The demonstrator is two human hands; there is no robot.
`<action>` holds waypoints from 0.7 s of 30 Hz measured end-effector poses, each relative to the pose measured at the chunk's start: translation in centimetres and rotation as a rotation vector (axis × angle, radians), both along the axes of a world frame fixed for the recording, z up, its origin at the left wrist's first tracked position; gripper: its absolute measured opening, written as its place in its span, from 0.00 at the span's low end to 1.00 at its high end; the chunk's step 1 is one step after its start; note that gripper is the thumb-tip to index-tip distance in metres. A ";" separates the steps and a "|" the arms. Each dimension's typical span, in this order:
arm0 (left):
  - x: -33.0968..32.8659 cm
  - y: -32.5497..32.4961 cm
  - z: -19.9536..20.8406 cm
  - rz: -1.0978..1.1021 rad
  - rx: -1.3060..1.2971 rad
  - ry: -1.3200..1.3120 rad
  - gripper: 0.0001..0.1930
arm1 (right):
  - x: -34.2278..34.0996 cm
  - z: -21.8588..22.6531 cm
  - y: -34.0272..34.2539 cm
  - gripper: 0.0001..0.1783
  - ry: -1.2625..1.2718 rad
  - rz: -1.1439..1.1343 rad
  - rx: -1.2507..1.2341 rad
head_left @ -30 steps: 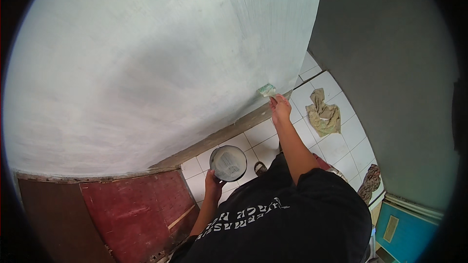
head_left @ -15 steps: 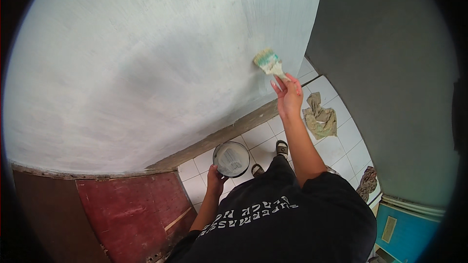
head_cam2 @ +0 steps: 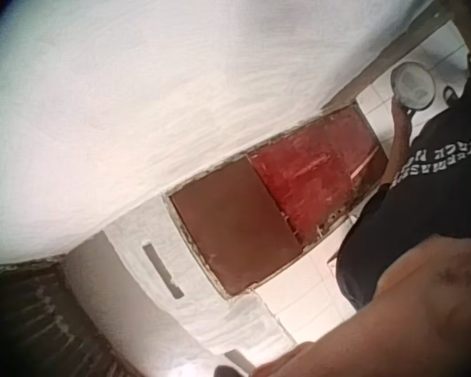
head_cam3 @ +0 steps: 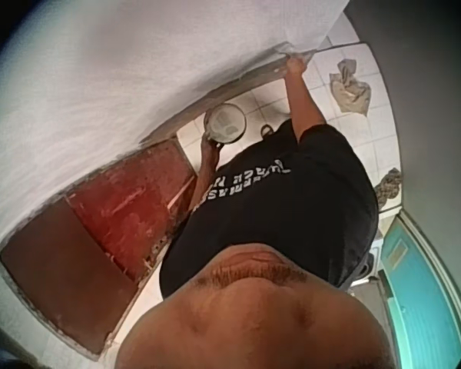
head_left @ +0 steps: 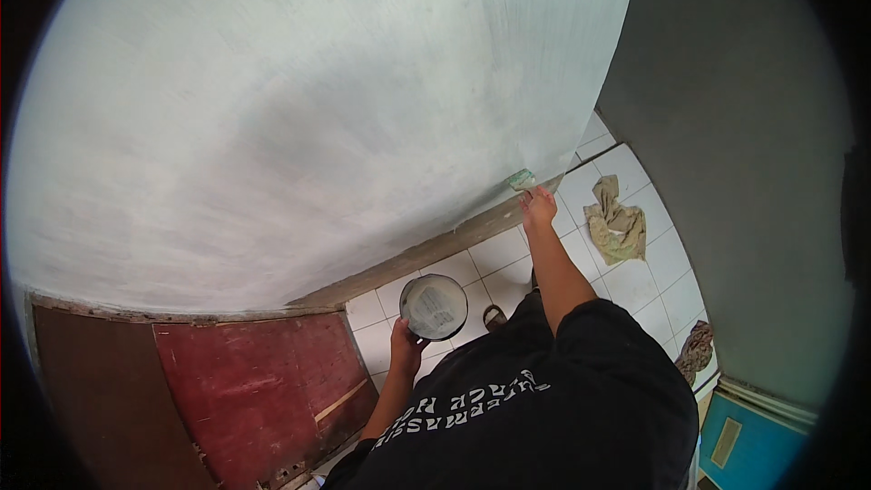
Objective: The person paints a wall using a brush, frequently dipping the brush into a container of white paint.
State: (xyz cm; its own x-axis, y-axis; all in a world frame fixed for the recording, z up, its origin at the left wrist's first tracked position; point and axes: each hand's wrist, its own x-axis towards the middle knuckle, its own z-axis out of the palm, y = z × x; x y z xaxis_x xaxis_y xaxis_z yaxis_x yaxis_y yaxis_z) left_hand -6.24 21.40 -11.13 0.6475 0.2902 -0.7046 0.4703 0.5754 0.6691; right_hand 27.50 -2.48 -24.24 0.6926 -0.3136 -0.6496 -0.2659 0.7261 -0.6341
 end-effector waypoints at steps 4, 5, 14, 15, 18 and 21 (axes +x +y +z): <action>0.2 0.6 0.0 0.022 -0.014 -0.007 0.28 | 0.1 5.6 -0.8 0.14 -0.093 0.025 0.121; 0.3 0.7 0.1 0.037 -0.001 -0.010 0.23 | 0.0 7.3 -0.9 0.14 -0.096 0.021 0.117; 3.4 0.6 -0.1 -0.093 -0.028 -0.035 0.32 | -3.3 22.6 -3.9 0.16 -0.511 -0.054 0.266; 3.9 0.4 0.1 -0.098 -0.030 -0.035 0.32 | -3.2 21.3 -4.0 0.16 -0.517 -0.040 0.220; 3.8 0.1 -0.1 -0.076 0.015 -0.018 0.23 | -2.9 13.9 -3.1 0.14 -0.423 -0.020 0.134; 3.2 0.4 -0.8 -0.067 -0.014 -0.010 0.24 | -2.5 6.5 -1.8 0.12 -0.260 -0.044 0.051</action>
